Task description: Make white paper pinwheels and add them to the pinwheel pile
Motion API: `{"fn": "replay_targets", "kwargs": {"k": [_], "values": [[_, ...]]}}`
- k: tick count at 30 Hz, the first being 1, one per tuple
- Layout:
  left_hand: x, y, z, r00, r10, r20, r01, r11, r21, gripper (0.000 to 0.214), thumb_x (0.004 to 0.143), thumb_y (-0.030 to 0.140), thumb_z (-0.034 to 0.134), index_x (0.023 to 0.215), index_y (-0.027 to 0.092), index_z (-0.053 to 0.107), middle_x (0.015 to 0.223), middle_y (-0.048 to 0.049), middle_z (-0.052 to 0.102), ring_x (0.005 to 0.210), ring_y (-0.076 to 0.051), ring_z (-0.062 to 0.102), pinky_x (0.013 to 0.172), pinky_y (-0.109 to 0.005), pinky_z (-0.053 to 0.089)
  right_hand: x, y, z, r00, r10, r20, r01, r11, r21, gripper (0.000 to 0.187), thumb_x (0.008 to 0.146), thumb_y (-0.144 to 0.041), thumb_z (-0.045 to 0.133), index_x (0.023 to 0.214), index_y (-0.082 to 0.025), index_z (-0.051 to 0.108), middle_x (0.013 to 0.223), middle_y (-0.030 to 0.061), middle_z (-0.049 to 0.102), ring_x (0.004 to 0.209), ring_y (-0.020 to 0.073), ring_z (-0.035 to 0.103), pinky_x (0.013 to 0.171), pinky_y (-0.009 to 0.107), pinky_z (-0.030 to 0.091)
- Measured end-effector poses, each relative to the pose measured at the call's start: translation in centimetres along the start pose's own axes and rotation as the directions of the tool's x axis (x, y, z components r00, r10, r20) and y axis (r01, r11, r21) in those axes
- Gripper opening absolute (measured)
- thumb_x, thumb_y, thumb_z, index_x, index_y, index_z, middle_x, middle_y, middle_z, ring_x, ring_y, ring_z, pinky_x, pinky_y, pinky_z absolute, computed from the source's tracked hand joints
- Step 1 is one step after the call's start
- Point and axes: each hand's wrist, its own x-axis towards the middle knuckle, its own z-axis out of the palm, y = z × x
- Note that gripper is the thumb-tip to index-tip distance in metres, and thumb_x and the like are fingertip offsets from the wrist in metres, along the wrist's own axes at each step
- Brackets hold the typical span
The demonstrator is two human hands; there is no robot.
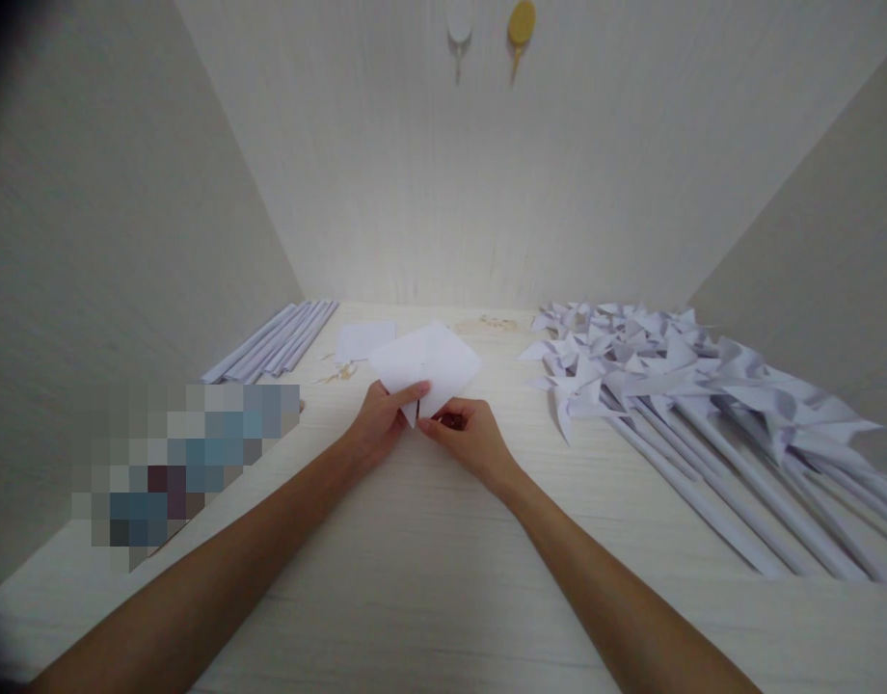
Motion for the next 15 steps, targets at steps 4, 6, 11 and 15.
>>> {"fn": "replay_targets", "kwargs": {"k": [4,6,11,15], "values": [[-0.02,0.0,0.02,1.0,0.006,-0.026,-0.006,1.0,0.006,0.034,0.048,0.018,0.071,0.081,0.012,0.062,0.08,-0.0046,0.066,0.068,-0.013,0.058,0.067,-0.027,0.045,0.12,0.31,-0.06,0.999,-0.026,0.028,0.027,0.999,-0.028,0.014,0.061,-0.028,0.062,0.067,-0.016,0.063,0.055,-0.0018,0.056,0.045,0.0072,0.042,0.045,0.022,0.03],[-0.02,0.0,0.02,0.999,0.008,-0.038,-0.007,1.0,0.011,0.036,0.048,0.018,0.072,0.082,0.011,0.062,0.081,-0.0051,0.066,0.067,-0.013,0.058,0.067,-0.028,0.045,0.16,0.42,-0.12,0.999,-0.035,0.03,0.036,0.998,-0.044,0.013,0.061,-0.027,0.061,0.067,-0.016,0.063,0.052,-0.0027,0.054,0.045,0.0071,0.04,0.044,0.022,0.029],[0.03,-0.24,-0.07,0.999,0.038,-0.034,-0.037,0.999,0.014,0.035,0.049,0.019,0.072,0.082,0.012,0.062,0.081,-0.0053,0.066,0.069,-0.013,0.058,0.067,-0.027,0.045,0.13,0.53,-0.15,0.997,-0.064,0.034,0.065,0.997,-0.047,0.011,0.062,-0.027,0.06,0.066,-0.016,0.061,0.052,-0.0029,0.052,0.047,0.0078,0.04,0.046,0.023,0.029],[0.16,-0.46,-0.17,0.997,0.064,-0.044,-0.063,0.998,0.029,0.029,0.05,0.021,0.071,0.076,0.012,0.062,0.073,-0.0031,0.065,0.063,-0.012,0.056,0.062,-0.025,0.044,0.11,0.57,-0.1,0.997,-0.067,0.044,0.068,0.997,-0.031,0.012,0.061,-0.027,0.059,0.059,-0.016,0.057,0.05,-0.0037,0.049,0.047,0.0076,0.038,0.047,0.023,0.029]]}}
